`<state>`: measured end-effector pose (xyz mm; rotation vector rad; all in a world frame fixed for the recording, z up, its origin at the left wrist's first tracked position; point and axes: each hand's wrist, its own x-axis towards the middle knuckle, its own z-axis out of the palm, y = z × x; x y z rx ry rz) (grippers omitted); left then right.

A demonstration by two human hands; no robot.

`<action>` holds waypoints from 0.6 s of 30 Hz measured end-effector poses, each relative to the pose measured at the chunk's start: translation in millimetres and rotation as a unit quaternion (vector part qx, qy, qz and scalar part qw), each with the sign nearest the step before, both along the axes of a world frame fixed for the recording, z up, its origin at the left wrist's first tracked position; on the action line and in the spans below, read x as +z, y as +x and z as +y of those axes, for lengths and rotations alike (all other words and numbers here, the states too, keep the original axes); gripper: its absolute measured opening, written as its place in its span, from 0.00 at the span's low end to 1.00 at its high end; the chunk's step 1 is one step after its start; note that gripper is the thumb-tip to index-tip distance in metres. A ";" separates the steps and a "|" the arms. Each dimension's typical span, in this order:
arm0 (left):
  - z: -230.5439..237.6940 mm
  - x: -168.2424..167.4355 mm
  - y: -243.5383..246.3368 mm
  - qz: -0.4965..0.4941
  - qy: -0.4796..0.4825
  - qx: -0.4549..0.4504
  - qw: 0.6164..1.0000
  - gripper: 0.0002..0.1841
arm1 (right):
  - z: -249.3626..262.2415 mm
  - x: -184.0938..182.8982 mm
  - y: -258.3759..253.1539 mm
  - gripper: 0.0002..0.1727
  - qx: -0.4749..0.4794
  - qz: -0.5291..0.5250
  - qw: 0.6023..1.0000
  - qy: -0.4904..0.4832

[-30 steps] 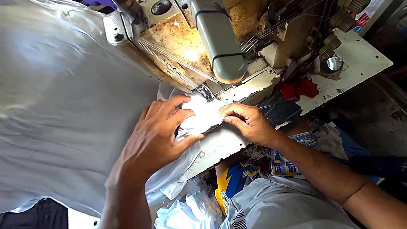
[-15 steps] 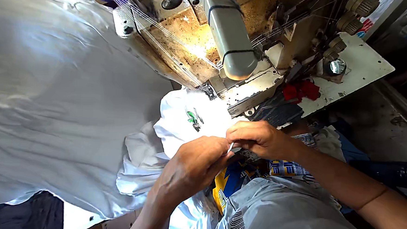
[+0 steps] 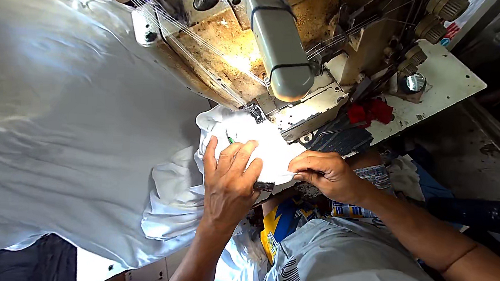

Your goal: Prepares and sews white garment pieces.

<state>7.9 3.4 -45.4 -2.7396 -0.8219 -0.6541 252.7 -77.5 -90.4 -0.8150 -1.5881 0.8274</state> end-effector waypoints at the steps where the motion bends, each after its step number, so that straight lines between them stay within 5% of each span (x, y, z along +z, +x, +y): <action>1: 0.0 3.0 -0.3 0.003 -0.001 -0.002 1.000 0.05 | -0.4 0.1 -0.2 0.07 -0.001 0.005 1.000 -0.004; 18: 35.3 22.8 3.0 -0.065 -0.035 0.031 0.997 0.10 | 50.9 12.8 -18.3 0.05 -0.072 0.028 0.997 -0.005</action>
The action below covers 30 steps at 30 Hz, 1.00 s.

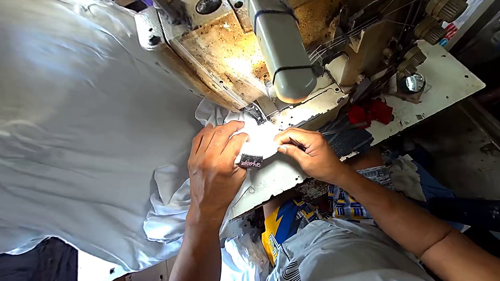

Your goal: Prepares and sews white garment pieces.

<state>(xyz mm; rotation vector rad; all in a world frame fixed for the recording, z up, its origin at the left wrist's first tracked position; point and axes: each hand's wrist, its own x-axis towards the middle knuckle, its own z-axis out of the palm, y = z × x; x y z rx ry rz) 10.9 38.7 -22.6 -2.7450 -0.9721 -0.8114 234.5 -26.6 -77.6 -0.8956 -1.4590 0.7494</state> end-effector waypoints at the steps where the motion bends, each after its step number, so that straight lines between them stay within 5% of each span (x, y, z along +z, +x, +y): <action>1: -3.2 0.5 0.5 -0.008 -0.009 0.003 1.000 0.10 | 3.0 0.8 -1.0 0.05 0.000 0.006 1.000 0.004; 13: -24.8 -29.8 8.0 -0.057 -0.045 0.055 0.996 0.16 | 3.7 5.2 0.5 0.12 -0.031 -0.009 0.999 0.021; 30: -25.8 -30.6 7.6 -0.159 -0.072 0.008 0.985 0.21 | -77.0 40.0 126.8 0.16 -0.243 -0.072 0.967 0.007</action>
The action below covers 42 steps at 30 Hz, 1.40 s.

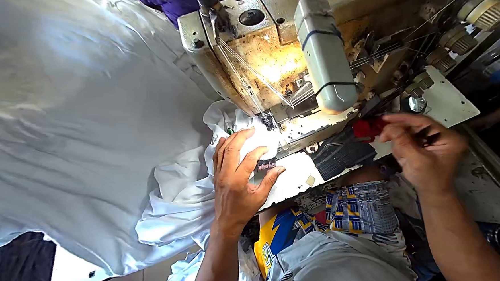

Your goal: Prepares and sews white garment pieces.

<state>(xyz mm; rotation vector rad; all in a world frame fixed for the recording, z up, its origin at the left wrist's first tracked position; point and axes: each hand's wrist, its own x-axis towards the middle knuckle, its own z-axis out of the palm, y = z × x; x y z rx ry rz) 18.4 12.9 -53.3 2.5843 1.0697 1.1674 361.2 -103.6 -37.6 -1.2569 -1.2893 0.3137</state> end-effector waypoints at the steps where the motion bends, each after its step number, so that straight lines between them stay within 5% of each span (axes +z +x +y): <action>1: -0.1 4.2 -1.0 -0.020 -0.006 -0.008 1.000 0.19 | -1.2 6.0 11.4 0.16 -0.017 -0.006 1.000 0.014; 5: 7.3 27.1 -3.7 -0.058 0.006 0.035 0.998 0.10 | 4.9 34.7 63.7 0.17 -0.076 0.034 0.994 0.070; 11: 35.2 66.3 -6.1 -0.002 -0.120 0.120 0.985 0.21 | 52.3 83.4 130.8 0.16 -0.147 0.079 0.984 0.057; 15: 50.8 75.6 7.8 0.058 -0.233 0.122 0.963 0.33 | 97.7 102.7 167.2 0.09 -0.044 0.107 0.993 -0.004; 19: 69.8 68.7 22.4 0.164 -0.231 0.176 0.943 0.43 | 117.6 115.1 182.9 0.16 0.091 0.094 0.989 -0.063; 22: 70.8 65.3 28.6 0.174 -0.227 0.198 0.938 0.37 | 126.7 116.7 198.0 0.10 0.029 0.090 0.989 -0.111; 28: 58.1 58.8 43.5 0.181 -0.210 0.214 0.937 0.21 | 126.5 146.0 149.8 0.14 -0.132 0.038 0.972 -0.191; 31: 43.8 48.3 48.4 0.199 -0.136 0.229 0.943 0.21 | 123.0 153.8 139.5 0.10 -0.116 -0.040 0.972 -0.200; 34: 43.4 33.7 50.7 0.213 -0.074 0.245 0.943 0.22 | 131.5 138.1 162.8 0.07 -0.087 0.002 0.979 -0.182; 42: 37.1 32.8 49.7 0.157 -0.088 0.248 0.952 0.21 | 154.4 101.9 177.7 0.08 -0.020 0.080 0.997 0.000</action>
